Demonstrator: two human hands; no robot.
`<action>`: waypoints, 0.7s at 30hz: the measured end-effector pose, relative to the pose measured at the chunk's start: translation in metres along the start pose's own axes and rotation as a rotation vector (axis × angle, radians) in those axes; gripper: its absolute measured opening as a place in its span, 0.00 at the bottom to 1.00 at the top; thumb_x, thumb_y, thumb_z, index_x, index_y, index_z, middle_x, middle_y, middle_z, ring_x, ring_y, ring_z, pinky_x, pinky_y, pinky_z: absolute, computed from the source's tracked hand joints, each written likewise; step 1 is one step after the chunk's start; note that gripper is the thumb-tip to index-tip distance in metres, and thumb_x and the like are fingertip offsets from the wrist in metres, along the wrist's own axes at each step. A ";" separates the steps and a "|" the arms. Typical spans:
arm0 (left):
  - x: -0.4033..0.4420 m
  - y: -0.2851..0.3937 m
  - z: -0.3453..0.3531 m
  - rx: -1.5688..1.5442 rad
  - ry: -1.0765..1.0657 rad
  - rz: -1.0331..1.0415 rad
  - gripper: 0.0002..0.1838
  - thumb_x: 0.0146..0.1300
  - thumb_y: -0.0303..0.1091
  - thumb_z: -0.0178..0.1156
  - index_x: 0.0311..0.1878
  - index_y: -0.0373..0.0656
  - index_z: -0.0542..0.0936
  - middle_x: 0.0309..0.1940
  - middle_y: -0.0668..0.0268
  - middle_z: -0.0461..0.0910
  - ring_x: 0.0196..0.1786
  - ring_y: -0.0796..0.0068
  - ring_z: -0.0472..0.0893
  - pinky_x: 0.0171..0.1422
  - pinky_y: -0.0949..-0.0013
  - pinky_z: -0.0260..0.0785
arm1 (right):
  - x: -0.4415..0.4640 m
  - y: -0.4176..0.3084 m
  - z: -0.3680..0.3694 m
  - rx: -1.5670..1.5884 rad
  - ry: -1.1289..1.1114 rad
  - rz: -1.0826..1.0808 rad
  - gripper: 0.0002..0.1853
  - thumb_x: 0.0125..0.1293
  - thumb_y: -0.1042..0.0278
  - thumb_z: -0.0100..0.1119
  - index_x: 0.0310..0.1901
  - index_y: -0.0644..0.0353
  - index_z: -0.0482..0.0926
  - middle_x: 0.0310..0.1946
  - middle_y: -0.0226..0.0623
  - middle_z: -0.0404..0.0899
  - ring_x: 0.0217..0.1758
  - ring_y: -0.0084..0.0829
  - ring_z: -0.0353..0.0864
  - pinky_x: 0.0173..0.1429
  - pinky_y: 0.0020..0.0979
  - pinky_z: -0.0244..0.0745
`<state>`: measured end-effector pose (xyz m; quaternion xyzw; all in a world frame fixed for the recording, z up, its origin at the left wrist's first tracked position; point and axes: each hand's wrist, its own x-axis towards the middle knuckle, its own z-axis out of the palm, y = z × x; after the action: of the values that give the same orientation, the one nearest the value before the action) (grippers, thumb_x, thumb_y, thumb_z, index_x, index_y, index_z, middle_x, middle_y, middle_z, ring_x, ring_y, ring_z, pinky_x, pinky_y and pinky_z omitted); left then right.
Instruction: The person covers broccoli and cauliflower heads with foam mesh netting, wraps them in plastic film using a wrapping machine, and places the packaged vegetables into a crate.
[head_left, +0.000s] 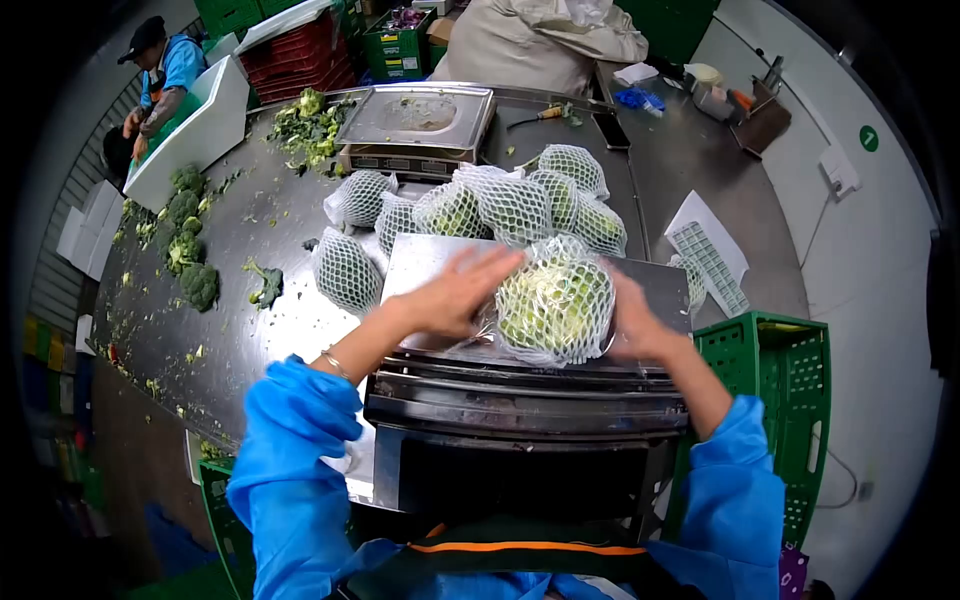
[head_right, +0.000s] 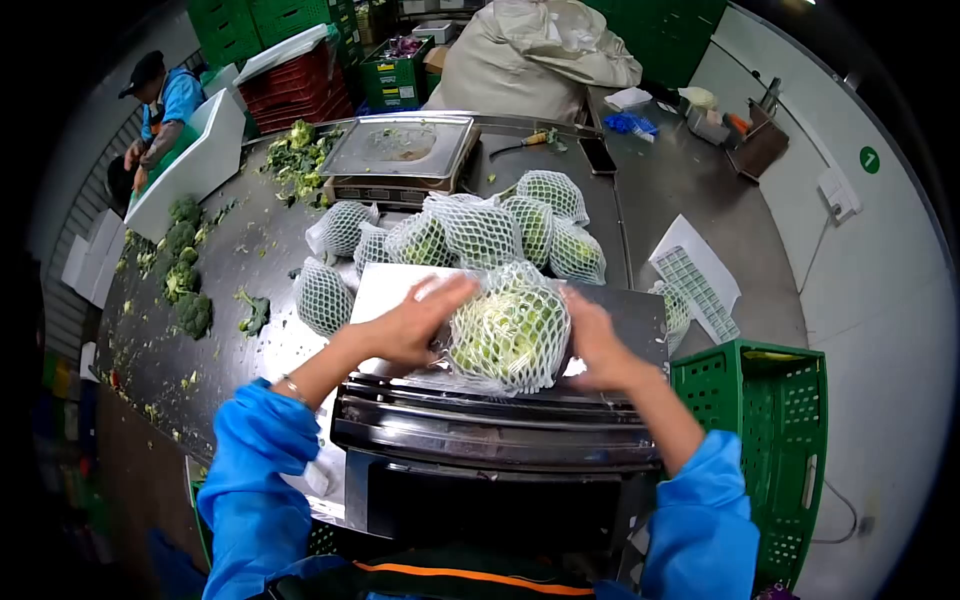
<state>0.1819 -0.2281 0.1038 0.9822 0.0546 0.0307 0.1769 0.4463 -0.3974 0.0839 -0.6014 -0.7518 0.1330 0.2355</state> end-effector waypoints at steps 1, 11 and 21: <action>0.007 -0.006 0.026 -0.261 0.175 0.103 0.56 0.38 0.33 0.68 0.68 0.44 0.43 0.68 0.54 0.48 0.70 0.58 0.50 0.71 0.51 0.40 | -0.002 0.008 0.024 0.331 0.023 0.095 0.52 0.34 0.66 0.72 0.63 0.66 0.51 0.58 0.48 0.61 0.62 0.43 0.60 0.65 0.37 0.55; -0.082 0.138 0.024 -0.874 -0.070 -0.162 0.48 0.36 0.52 0.73 0.57 0.41 0.57 0.44 0.49 0.76 0.46 0.52 0.78 0.51 0.61 0.70 | -0.136 -0.132 0.007 0.851 -0.010 0.571 0.44 0.34 0.59 0.76 0.54 0.66 0.62 0.49 0.38 0.69 0.55 0.29 0.65 0.63 0.30 0.56; -0.185 0.200 0.078 -1.587 -0.156 -0.867 0.11 0.65 0.30 0.49 0.45 0.34 0.77 0.43 0.58 0.78 0.40 0.75 0.79 0.47 0.75 0.71 | -0.241 -0.210 0.062 1.163 -0.088 1.256 0.20 0.59 0.72 0.55 0.54 0.66 0.70 0.41 0.41 0.78 0.38 0.29 0.80 0.38 0.25 0.76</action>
<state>0.0239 -0.4626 0.0933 0.4645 0.3703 -0.0766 0.8008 0.2778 -0.6755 0.0854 -0.6840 -0.1001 0.6266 0.3598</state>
